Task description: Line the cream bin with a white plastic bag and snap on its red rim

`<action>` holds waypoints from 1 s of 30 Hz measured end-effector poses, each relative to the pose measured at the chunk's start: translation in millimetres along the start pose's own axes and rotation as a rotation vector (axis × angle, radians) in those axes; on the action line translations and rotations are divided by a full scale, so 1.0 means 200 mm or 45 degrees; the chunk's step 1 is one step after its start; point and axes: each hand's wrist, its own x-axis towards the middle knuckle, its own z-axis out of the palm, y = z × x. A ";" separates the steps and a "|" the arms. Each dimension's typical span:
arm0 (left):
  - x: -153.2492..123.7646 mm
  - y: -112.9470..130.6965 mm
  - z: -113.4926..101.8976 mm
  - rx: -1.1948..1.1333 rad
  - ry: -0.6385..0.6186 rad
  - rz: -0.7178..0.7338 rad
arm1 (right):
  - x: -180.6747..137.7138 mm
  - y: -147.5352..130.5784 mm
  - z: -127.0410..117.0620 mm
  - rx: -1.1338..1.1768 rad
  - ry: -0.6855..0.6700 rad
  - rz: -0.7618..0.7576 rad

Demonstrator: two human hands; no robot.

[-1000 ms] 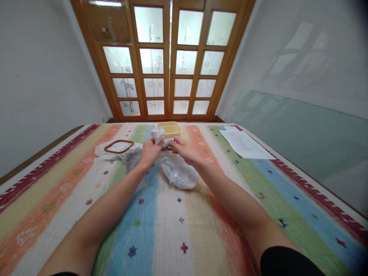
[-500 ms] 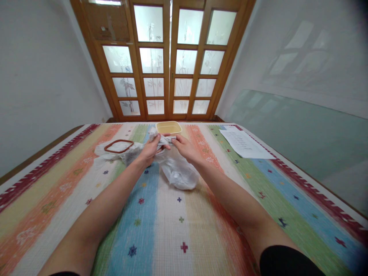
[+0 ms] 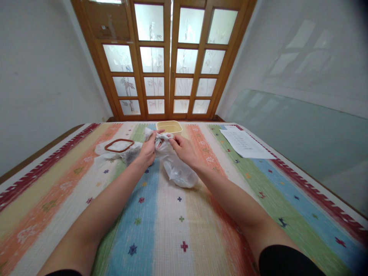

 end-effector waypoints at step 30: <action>-0.04 0.10 -0.02 0.104 -0.399 -0.232 | 0.04 0.17 0.03 0.819 -0.422 0.262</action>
